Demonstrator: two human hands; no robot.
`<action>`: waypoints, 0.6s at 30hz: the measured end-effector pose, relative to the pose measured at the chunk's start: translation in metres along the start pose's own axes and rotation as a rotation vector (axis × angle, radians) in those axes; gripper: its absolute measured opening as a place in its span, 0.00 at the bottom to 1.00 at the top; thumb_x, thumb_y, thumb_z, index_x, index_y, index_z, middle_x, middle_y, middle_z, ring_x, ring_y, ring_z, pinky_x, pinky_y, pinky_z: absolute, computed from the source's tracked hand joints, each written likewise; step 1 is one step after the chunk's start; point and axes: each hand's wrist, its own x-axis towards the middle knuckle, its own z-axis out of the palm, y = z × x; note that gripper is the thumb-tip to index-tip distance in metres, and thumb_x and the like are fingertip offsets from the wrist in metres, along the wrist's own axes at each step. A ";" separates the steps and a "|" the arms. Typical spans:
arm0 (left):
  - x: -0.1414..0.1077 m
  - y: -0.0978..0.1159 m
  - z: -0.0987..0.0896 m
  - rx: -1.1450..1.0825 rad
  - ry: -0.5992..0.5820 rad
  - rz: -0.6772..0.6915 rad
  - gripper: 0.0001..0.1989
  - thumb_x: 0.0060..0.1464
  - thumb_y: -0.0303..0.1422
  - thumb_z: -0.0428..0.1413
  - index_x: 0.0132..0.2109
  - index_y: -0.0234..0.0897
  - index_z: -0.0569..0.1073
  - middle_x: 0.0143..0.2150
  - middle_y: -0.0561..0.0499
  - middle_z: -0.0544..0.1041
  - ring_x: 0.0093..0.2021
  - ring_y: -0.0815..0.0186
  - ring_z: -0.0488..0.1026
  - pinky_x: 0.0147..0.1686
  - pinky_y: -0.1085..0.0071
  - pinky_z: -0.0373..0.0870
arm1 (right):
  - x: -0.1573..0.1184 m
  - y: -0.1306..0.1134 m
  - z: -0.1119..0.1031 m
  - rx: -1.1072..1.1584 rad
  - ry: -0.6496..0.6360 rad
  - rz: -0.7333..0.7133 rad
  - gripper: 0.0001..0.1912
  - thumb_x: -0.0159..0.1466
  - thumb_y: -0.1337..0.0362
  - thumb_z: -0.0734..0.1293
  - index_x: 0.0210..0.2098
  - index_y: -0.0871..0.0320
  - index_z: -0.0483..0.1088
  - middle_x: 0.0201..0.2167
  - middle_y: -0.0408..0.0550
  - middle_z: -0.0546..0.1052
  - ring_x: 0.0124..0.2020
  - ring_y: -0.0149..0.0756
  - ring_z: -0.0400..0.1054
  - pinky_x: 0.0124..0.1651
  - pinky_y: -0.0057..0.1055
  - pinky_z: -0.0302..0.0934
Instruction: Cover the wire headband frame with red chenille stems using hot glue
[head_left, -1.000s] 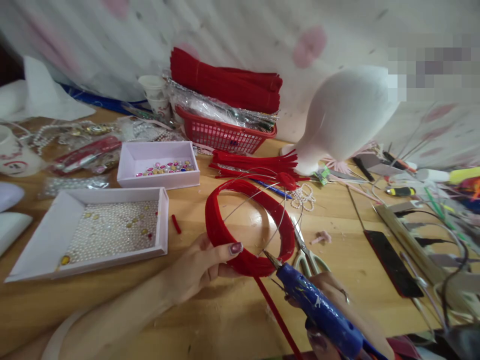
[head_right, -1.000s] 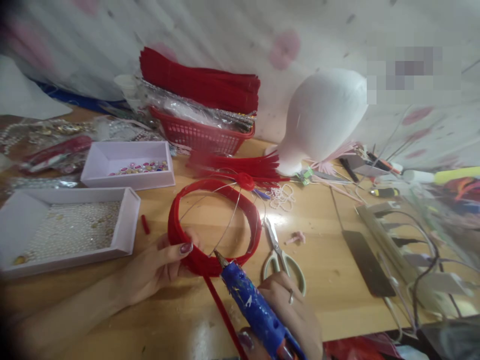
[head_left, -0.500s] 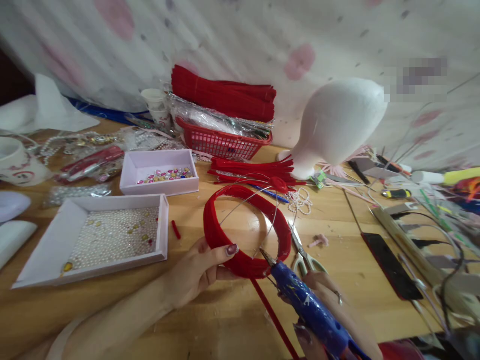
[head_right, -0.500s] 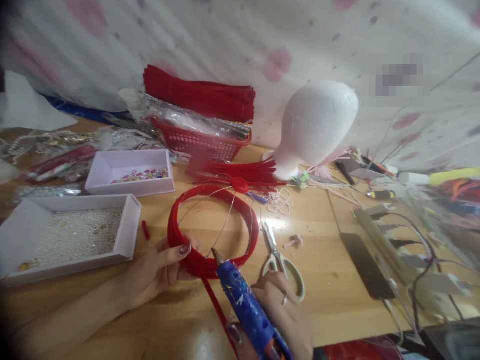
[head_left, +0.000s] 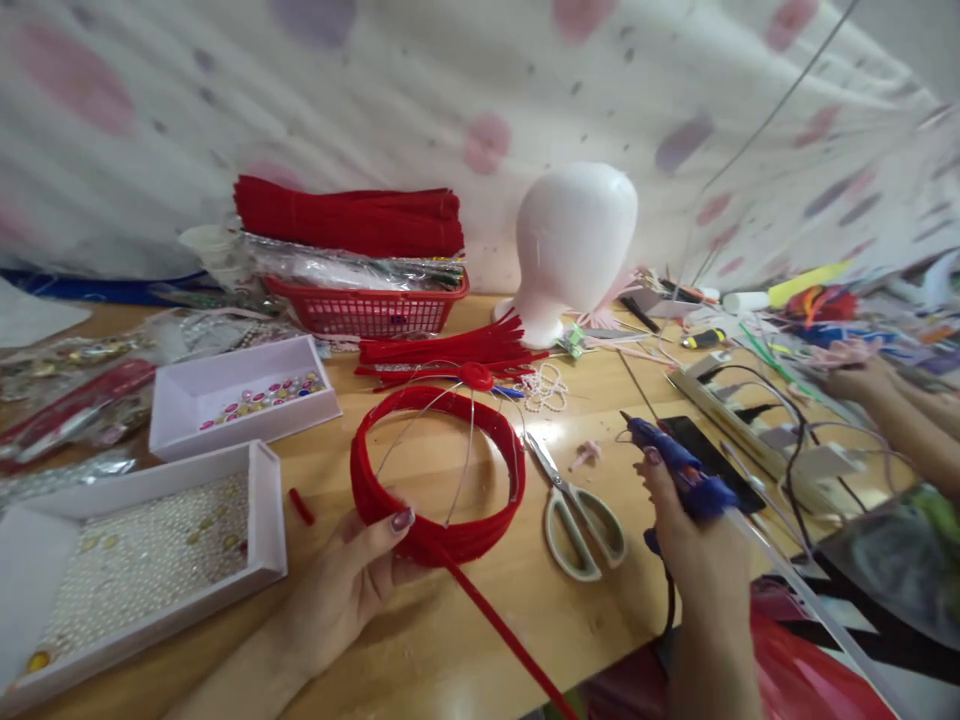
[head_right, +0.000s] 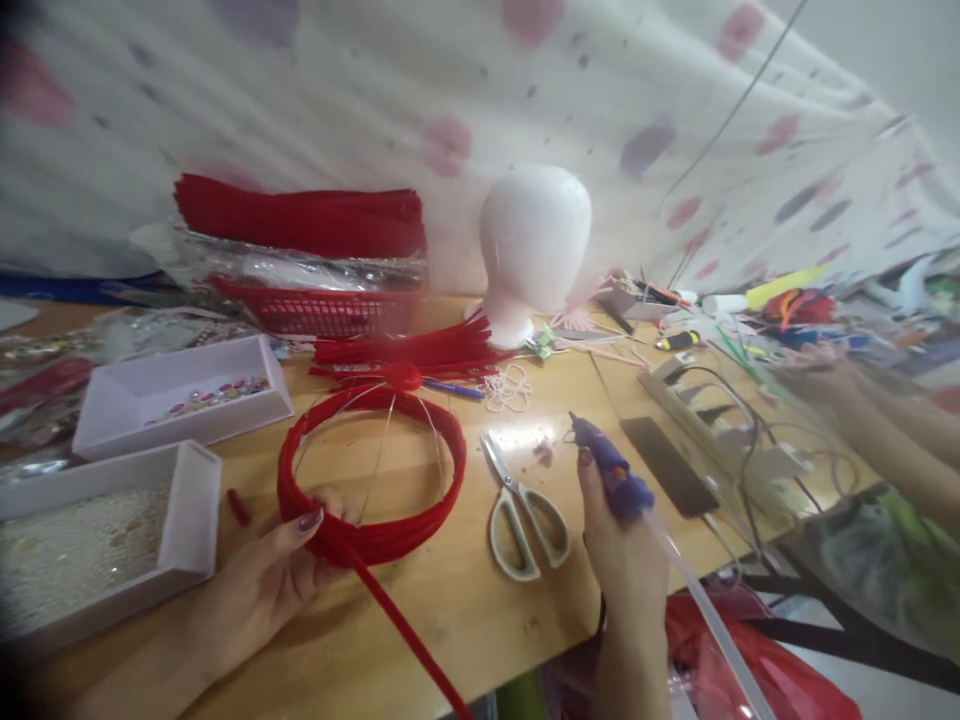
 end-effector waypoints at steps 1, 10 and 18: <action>0.000 0.000 -0.001 -0.002 0.009 -0.001 0.17 0.34 0.37 0.78 0.31 0.38 0.81 0.30 0.55 0.82 0.32 0.67 0.80 0.34 0.75 0.79 | 0.009 0.005 0.002 -0.037 0.031 0.059 0.28 0.66 0.41 0.62 0.40 0.60 0.79 0.31 0.56 0.82 0.32 0.49 0.76 0.29 0.36 0.65; 0.001 -0.002 -0.009 -0.002 -0.003 0.000 0.14 0.38 0.34 0.77 0.32 0.38 0.82 0.34 0.55 0.83 0.35 0.66 0.81 0.39 0.72 0.82 | 0.028 0.026 0.008 -0.172 -0.007 0.272 0.34 0.63 0.37 0.59 0.36 0.62 0.80 0.28 0.62 0.81 0.36 0.59 0.76 0.39 0.45 0.64; 0.001 0.000 -0.001 -0.050 -0.015 0.036 0.15 0.35 0.33 0.78 0.31 0.36 0.82 0.29 0.56 0.83 0.31 0.68 0.81 0.30 0.78 0.81 | 0.003 0.027 -0.012 -0.189 -0.072 0.248 0.31 0.62 0.38 0.60 0.39 0.59 0.79 0.34 0.59 0.82 0.37 0.54 0.76 0.39 0.43 0.65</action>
